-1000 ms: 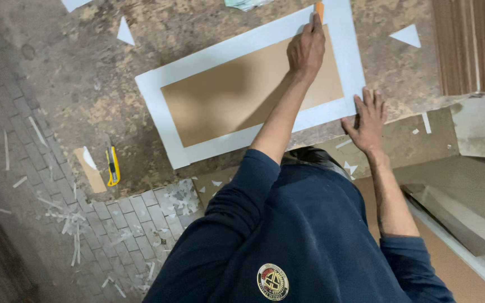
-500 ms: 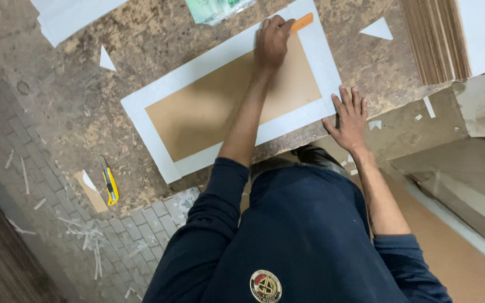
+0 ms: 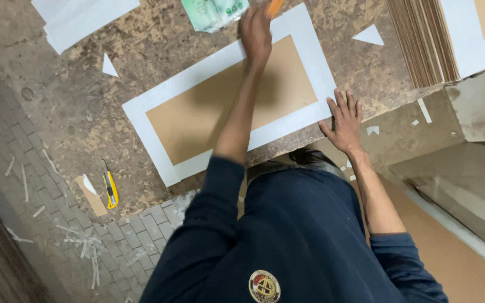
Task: The person works on a rectangular mat board with a white border on a workbench. They press and smooth the board surface, peel and position a strip of white tape along the board's edge, press the tape down firmly along all sides, then use a triangular ruler and utility knife to score along the taped edge.
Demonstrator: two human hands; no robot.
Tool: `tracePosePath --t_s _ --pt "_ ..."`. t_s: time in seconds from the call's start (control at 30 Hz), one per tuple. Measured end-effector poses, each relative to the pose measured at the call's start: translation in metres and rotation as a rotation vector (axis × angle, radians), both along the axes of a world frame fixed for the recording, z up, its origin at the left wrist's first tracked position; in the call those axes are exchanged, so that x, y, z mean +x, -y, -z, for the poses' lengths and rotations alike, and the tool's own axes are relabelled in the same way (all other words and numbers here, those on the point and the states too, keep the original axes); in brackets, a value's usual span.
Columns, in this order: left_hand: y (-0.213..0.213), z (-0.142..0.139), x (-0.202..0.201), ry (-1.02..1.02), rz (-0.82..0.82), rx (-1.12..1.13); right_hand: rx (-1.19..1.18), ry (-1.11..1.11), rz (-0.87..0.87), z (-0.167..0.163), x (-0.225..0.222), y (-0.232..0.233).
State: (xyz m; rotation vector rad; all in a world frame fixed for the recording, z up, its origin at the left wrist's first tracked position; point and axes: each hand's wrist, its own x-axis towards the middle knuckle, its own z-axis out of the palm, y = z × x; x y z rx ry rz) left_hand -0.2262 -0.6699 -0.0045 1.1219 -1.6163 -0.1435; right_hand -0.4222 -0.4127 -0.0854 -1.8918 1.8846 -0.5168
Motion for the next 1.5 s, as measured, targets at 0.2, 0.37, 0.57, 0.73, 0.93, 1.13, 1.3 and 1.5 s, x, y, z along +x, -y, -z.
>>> tracePosePath --t_s 0.2,0.37,0.57,0.73,0.93,1.13,1.3,1.5 --pt "-0.113 0.031 0.084 -0.064 0.097 0.687 -0.02 -0.064 -0.041 0.005 0.004 -0.003" --pt "-0.188 0.067 0.145 -0.819 0.247 0.925 -0.169 0.099 -0.129 -0.017 0.077 0.004" --pt "-0.246 0.065 0.206 -0.904 0.24 0.956 -0.045 0.394 -0.488 -0.058 0.221 0.026" --pt "-0.272 0.056 0.261 -0.641 0.114 0.927 -0.003 0.401 -0.577 -0.068 0.29 0.02" --pt "-0.295 0.06 0.3 -0.528 0.062 0.875 -0.092 0.379 -0.62 -0.055 0.329 -0.004" --pt "-0.309 0.056 0.298 -0.483 0.002 0.89 -0.129 0.333 -0.643 -0.044 0.333 -0.01" --pt "-0.325 0.056 0.375 -0.124 -0.492 0.656 -0.158 0.203 -0.66 -0.025 0.329 -0.01" --pt "-0.354 0.043 0.514 0.483 -0.834 0.721 0.052 -0.093 -0.565 -0.003 0.323 -0.041"
